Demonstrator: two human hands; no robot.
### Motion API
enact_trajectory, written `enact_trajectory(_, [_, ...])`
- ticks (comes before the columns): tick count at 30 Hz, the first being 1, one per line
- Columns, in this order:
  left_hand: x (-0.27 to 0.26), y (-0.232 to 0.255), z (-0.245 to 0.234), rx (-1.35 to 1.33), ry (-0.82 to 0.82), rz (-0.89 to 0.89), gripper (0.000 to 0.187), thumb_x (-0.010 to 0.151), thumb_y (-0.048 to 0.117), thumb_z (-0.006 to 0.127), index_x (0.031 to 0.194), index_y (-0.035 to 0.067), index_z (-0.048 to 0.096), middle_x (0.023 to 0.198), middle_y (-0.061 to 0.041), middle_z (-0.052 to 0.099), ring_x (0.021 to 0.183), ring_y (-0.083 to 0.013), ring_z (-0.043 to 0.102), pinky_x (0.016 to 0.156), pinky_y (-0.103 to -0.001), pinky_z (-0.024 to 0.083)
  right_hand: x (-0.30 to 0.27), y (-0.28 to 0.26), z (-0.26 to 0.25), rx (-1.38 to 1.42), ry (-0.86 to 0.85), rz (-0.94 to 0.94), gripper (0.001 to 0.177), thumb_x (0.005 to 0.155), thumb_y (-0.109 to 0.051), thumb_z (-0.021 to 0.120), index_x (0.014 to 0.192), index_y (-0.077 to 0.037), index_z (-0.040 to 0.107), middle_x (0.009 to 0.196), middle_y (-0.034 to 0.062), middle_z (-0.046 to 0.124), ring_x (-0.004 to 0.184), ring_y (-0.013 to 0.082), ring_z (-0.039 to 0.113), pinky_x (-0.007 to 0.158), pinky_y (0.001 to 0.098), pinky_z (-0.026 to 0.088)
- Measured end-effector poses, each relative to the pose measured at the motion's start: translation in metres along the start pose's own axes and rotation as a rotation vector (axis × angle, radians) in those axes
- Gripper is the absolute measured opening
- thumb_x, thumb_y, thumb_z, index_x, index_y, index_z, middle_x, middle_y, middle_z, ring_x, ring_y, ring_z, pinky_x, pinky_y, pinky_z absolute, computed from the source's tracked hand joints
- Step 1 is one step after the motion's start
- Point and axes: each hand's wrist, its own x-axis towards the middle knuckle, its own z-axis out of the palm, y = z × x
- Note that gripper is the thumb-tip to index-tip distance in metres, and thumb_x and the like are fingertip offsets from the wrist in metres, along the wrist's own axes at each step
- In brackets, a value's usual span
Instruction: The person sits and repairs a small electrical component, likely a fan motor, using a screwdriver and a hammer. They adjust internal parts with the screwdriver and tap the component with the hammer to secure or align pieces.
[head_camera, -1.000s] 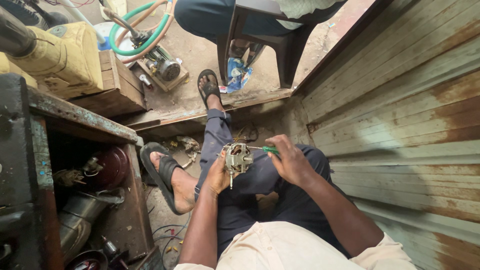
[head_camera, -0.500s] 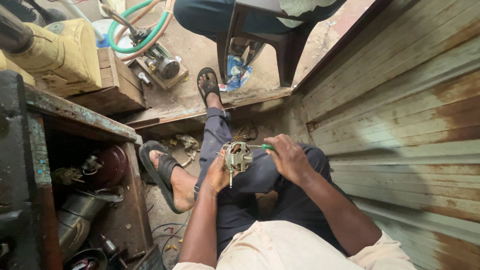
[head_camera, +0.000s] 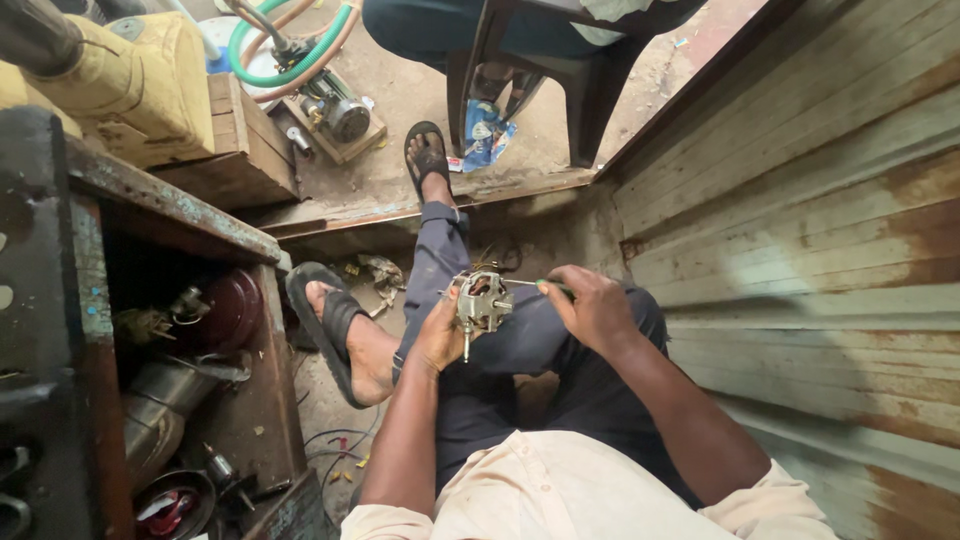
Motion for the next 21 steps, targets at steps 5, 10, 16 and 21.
enact_trajectory(5, [0.003, -0.008, -0.012, -0.029, 0.028, -0.017, 0.055, 0.102, 0.05, 0.055, 0.144, 0.014, 0.054, 0.128, -0.007, 0.068, 0.11, -0.0212, 0.067, 0.09, -0.041, 0.057, -0.006, -0.005, -0.005, 0.009, -0.044, -0.045, 0.032, 0.092, -0.021, 0.073, 0.117, -0.003, 0.065, 0.103, 0.0159, 0.07, 0.092, 0.0369, 0.069, 0.075, 0.0444, 0.055])
enact_trajectory(10, [0.007, -0.014, -0.021, -0.022, -0.001, 0.009, 0.054, 0.105, 0.049, 0.056, 0.145, 0.013, 0.054, 0.126, -0.007, 0.069, 0.106, -0.0207, 0.067, 0.083, -0.038, 0.056, -0.003, -0.007, -0.011, 0.023, -0.074, -0.012, 0.023, 0.093, -0.019, 0.071, 0.11, -0.005, 0.066, 0.102, 0.015, 0.071, 0.092, 0.0362, 0.07, 0.076, 0.0442, 0.055])
enact_trajectory(16, [0.007, -0.014, -0.024, -0.036, -0.037, 0.001, 0.056, 0.102, 0.049, 0.055, 0.146, 0.013, 0.052, 0.131, -0.007, 0.067, 0.112, -0.0224, 0.067, 0.09, -0.042, 0.058, -0.005, -0.004, -0.01, -0.02, -0.124, 0.115, 0.02, 0.094, -0.028, 0.075, 0.102, -0.009, 0.07, 0.085, 0.0151, 0.073, 0.08, 0.0342, 0.072, 0.071, 0.0436, 0.055])
enact_trajectory(21, [0.007, -0.011, -0.019, -0.047, -0.085, 0.021, 0.057, 0.105, 0.048, 0.056, 0.148, 0.011, 0.05, 0.133, -0.009, 0.066, 0.113, -0.0249, 0.067, 0.089, -0.045, 0.057, -0.004, -0.009, -0.013, -0.028, -0.089, 0.061, 0.024, 0.092, -0.028, 0.077, 0.102, -0.008, 0.069, 0.088, 0.0151, 0.073, 0.082, 0.0358, 0.071, 0.069, 0.0453, 0.055])
